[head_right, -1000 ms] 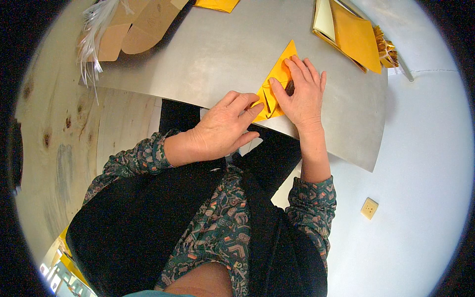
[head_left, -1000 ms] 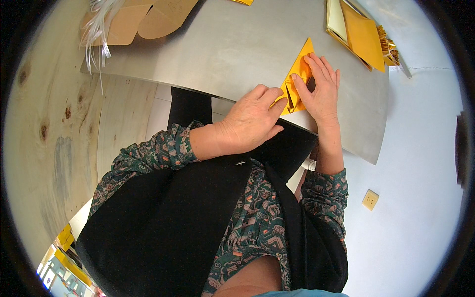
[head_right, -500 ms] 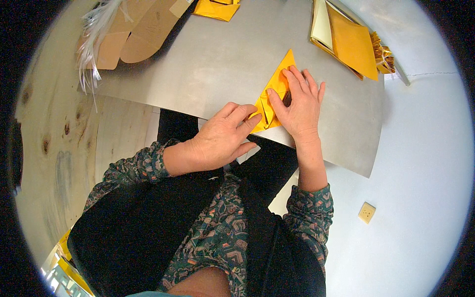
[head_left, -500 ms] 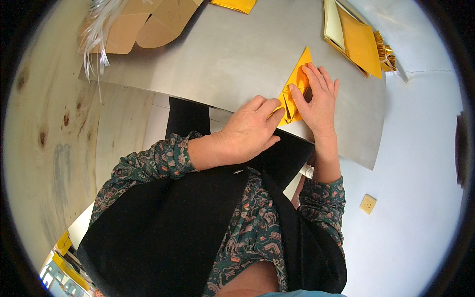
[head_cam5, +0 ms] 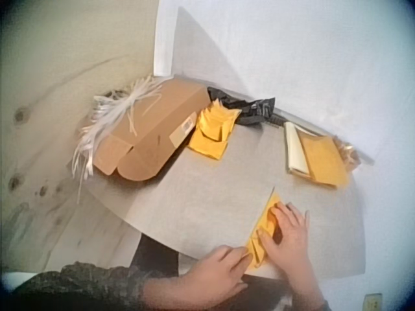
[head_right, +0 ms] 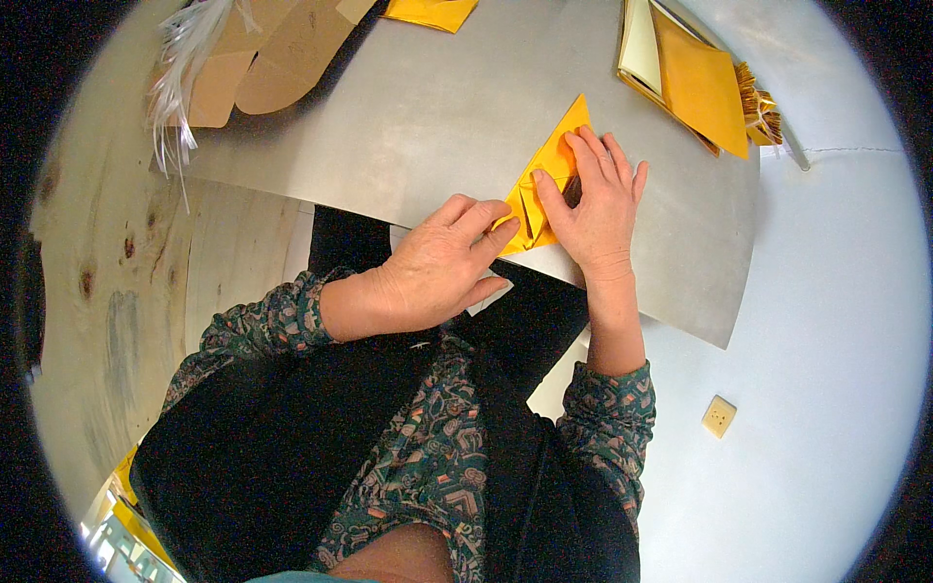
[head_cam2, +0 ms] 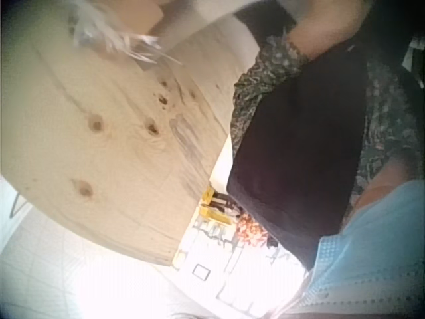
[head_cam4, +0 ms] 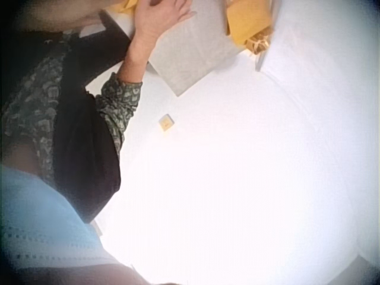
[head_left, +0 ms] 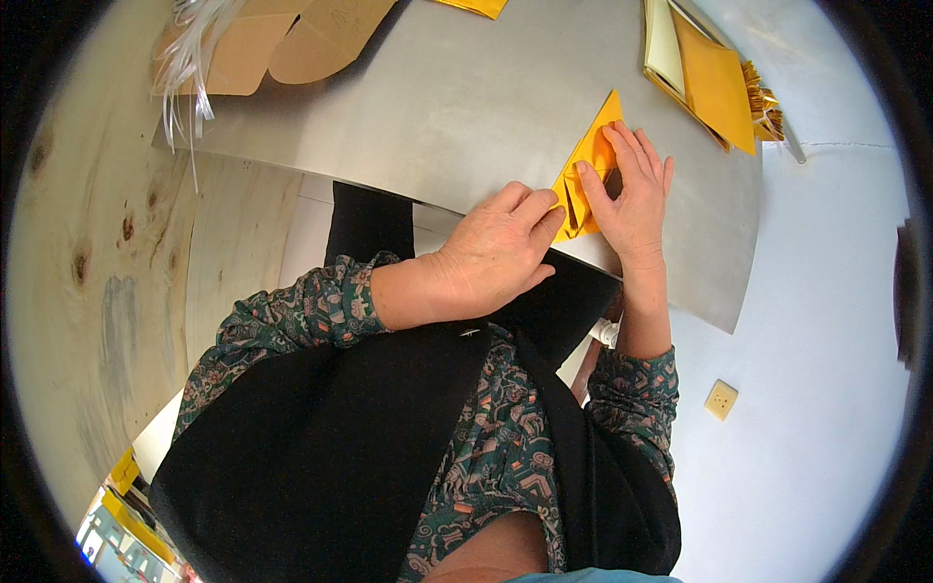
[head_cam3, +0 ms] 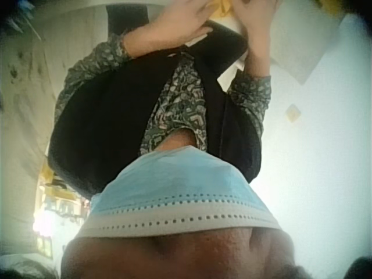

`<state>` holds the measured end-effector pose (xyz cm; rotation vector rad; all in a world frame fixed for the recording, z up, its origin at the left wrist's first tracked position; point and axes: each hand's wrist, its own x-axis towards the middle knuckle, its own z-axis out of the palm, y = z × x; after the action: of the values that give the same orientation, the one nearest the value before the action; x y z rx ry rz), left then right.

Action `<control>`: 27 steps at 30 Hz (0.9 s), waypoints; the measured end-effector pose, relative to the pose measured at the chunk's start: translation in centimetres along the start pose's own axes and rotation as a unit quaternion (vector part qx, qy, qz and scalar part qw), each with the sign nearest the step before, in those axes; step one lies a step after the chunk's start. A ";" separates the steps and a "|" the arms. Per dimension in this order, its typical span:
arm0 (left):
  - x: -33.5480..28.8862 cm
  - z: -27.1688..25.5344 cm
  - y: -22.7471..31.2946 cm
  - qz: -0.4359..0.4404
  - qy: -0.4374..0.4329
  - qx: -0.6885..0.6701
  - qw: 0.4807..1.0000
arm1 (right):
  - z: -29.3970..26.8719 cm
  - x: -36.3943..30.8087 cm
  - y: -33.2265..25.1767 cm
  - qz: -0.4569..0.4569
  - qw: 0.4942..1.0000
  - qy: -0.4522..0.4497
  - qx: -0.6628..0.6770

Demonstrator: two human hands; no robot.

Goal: The person folds a yellow sheet of paper by hand into a triangular origami shape. They make multiple precise folds, tuck flaps, and adjust the shape to form a small three-dimensional packet, then place it on a stack of similar finished pieces.

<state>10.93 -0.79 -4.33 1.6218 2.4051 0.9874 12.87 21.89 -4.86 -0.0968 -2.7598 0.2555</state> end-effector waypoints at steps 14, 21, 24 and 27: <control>0.0 0.3 0.0 0.004 0.007 0.008 1.000 | 0.0 0.0 -0.1 0.001 1.000 -0.009 -0.005; 0.1 0.3 -0.1 0.000 -0.001 0.014 1.000 | 0.1 0.1 0.0 -0.009 1.000 -0.013 -0.009; 0.0 0.2 -0.1 0.000 -0.001 0.013 1.000 | 0.1 0.1 0.0 -0.008 1.000 -0.016 -0.008; 0.0 0.2 -0.1 -0.002 -0.002 0.008 1.000 | 0.1 0.1 0.0 -0.009 1.000 -0.016 -0.006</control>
<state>10.93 -0.71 -4.52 1.6224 2.4185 0.9665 12.78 21.93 -4.92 -0.0724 -2.7921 0.2388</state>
